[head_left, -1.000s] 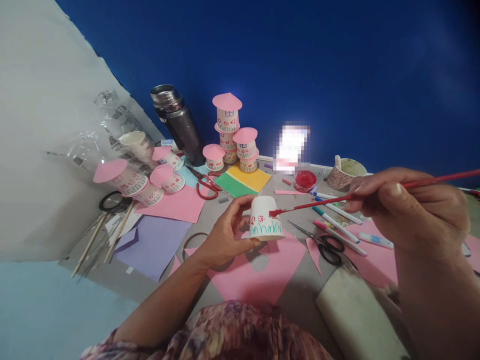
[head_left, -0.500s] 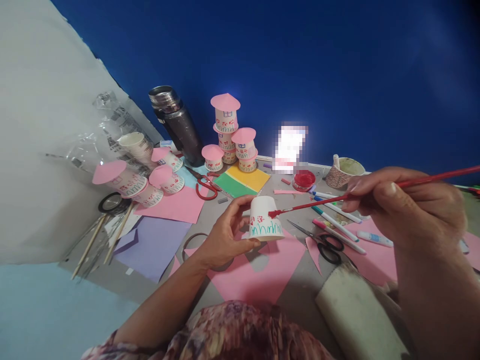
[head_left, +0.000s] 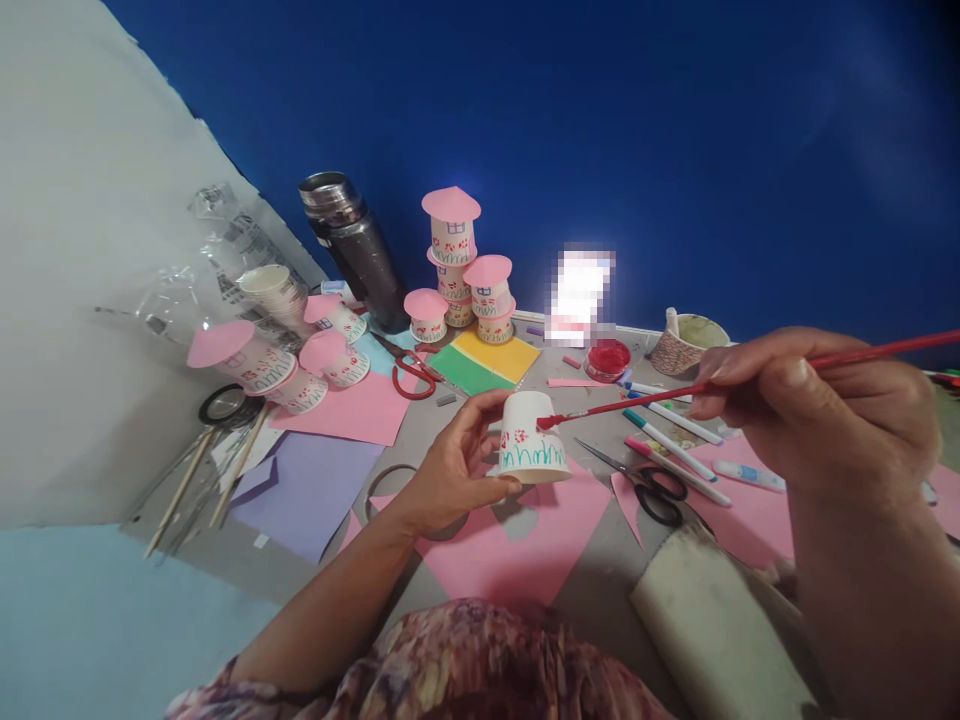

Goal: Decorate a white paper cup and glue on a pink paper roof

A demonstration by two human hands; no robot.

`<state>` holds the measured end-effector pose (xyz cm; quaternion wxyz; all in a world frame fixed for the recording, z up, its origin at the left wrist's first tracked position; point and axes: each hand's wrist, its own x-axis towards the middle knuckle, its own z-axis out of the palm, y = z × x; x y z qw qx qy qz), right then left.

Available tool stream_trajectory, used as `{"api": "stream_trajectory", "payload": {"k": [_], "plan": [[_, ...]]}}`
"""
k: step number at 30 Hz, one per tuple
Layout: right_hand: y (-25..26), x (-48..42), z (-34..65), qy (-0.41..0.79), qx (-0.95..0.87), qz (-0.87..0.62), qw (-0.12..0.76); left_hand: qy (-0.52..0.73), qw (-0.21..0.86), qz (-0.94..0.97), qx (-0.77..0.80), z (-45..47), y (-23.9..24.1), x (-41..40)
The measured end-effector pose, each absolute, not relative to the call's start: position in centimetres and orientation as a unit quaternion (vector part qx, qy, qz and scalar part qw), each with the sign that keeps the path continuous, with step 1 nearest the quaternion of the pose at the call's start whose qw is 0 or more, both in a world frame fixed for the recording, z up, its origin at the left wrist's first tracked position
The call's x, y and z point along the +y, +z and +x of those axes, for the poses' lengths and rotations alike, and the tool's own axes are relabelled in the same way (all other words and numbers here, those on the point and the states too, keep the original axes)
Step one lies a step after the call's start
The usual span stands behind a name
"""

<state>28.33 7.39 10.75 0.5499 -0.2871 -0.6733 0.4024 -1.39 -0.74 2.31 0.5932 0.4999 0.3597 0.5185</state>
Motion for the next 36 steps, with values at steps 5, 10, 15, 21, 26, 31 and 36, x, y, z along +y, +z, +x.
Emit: {"api": "stream_trajectory", "payload": {"k": [5, 10, 15, 21, 26, 31, 36], "plan": [[10.66, 7.58, 28.45, 0.401, -0.677, -0.292, 0.544, 0.521, 0.610, 0.483, 0.351, -1.41, 2.34, -0.76], [10.89, 7.33, 28.22, 0.399, -0.667, -0.291, 0.558, 0.522, 0.622, 0.470, 0.345, -1.34, 2.61, -0.75], [10.92, 7.27, 28.37, 0.413, -0.664, -0.294, 0.550, 0.524, 0.628, 0.459, 0.346, -1.22, 2.79, -0.71], [10.87, 7.50, 28.47, 0.408, -0.672, -0.287, 0.548, 0.527, 0.629, 0.451, 0.350, -1.22, 2.87, -0.73], [10.88, 7.49, 28.31, 0.418, -0.672, -0.277, 0.545, 0.531, 0.628, 0.446, 0.353, -1.20, 2.98, -0.74], [11.01, 7.21, 28.11, 0.417, -0.659, -0.284, 0.558, 0.529, 0.632, 0.444, 0.351, -1.20, 3.12, -0.77], [11.23, 7.10, 27.91, 0.420, -0.637, -0.291, 0.577, 0.533, 0.625, 0.454, 0.346, -1.20, 3.12, -0.72]]}}
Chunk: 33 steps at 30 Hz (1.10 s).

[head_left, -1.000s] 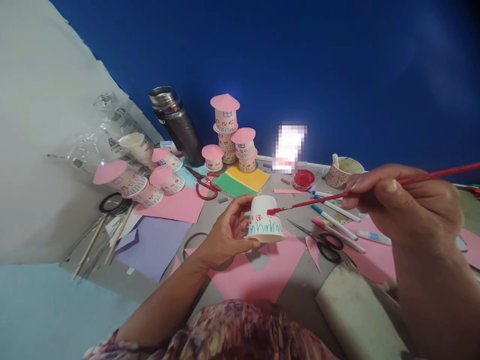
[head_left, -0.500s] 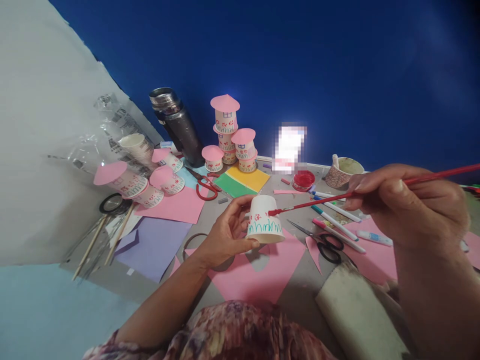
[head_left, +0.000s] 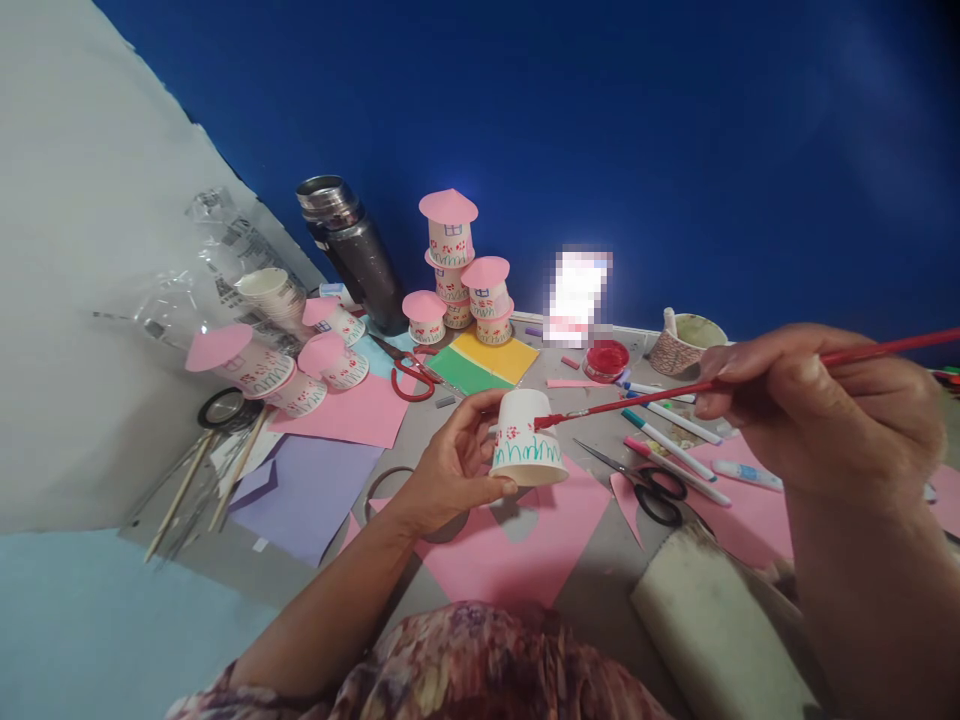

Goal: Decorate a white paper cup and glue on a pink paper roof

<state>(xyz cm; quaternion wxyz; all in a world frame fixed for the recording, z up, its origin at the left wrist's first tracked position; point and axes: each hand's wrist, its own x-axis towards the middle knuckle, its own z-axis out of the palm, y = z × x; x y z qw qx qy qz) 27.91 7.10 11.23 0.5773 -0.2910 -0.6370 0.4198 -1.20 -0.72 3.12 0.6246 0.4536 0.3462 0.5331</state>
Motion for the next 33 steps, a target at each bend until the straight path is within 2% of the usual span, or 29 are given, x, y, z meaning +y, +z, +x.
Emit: {"api": "stream_trajectory", "payload": {"k": [18, 33], "plan": [[10.77, 7.06, 28.18, 0.414, -0.666, -0.306, 0.540, 0.528, 0.582, 0.506, 0.356, -1.03, 2.64, -0.70], [11.09, 6.80, 27.86, 0.396, -0.660, -0.314, 0.556, 0.522, 0.574, 0.507, 0.376, -0.96, 2.55, -0.83]]}}
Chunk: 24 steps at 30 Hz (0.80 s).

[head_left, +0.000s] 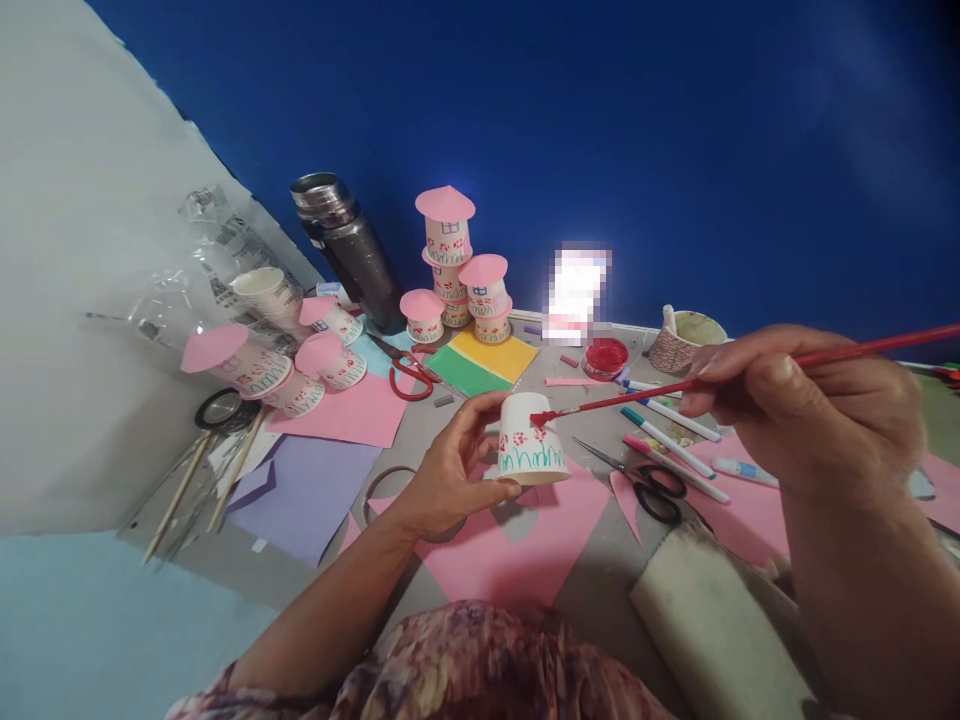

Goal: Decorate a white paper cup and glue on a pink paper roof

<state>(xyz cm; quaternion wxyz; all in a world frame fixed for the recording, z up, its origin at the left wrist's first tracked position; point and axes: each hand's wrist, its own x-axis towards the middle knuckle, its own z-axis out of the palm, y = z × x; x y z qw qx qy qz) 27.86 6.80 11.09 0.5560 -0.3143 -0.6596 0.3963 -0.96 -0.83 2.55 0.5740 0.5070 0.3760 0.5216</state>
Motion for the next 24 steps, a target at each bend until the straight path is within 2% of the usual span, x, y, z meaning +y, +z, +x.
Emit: {"api": "stream_trajectory", "payload": {"k": [15, 24], "plan": [[11.20, 6.62, 27.71, 0.402, -0.669, -0.314, 0.541, 0.517, 0.578, 0.503, 0.381, -1.01, 2.73, -0.93], [11.27, 7.14, 27.90, 0.395, -0.656, -0.306, 0.566, 0.519, 0.585, 0.500, 0.373, -0.95, 2.63, -0.84]]}}
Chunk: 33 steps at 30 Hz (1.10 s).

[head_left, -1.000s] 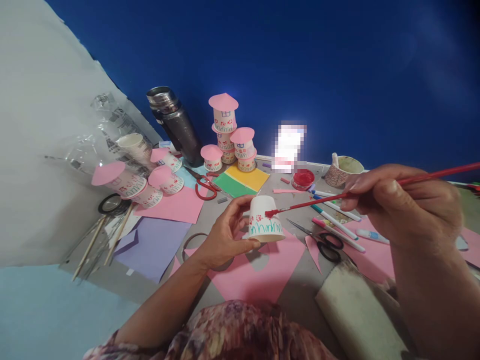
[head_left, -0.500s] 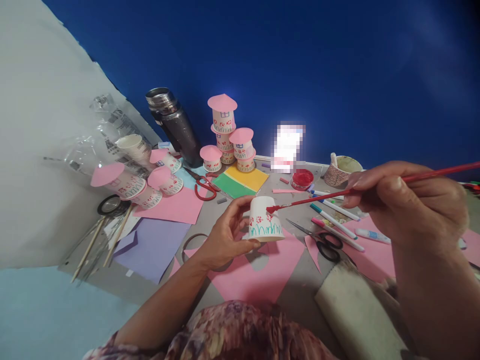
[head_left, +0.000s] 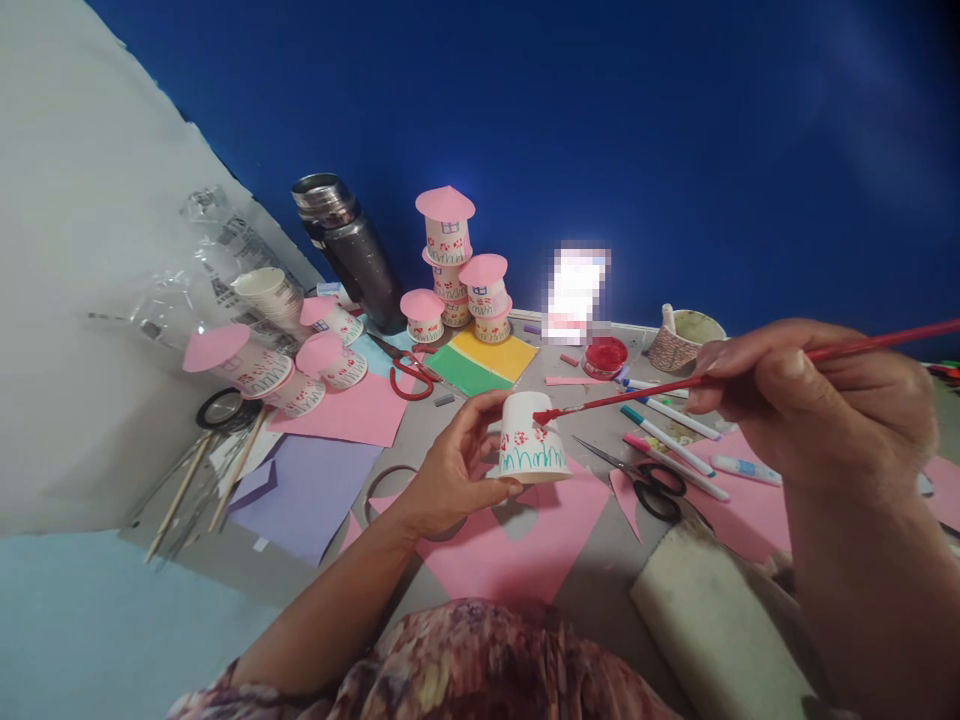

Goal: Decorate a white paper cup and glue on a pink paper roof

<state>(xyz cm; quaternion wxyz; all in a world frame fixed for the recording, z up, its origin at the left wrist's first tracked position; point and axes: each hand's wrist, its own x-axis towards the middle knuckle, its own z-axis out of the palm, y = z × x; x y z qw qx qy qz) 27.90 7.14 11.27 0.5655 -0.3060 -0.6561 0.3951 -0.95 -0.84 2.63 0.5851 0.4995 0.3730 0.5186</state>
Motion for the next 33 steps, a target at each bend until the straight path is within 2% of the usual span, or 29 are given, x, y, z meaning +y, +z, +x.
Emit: {"api": "stream_trajectory", "payload": {"k": [33], "plan": [[11.4, 7.0, 28.1, 0.398, -0.646, -0.297, 0.580, 0.546, 0.613, 0.430, 0.376, -0.6, 4.0, -0.9]]}}
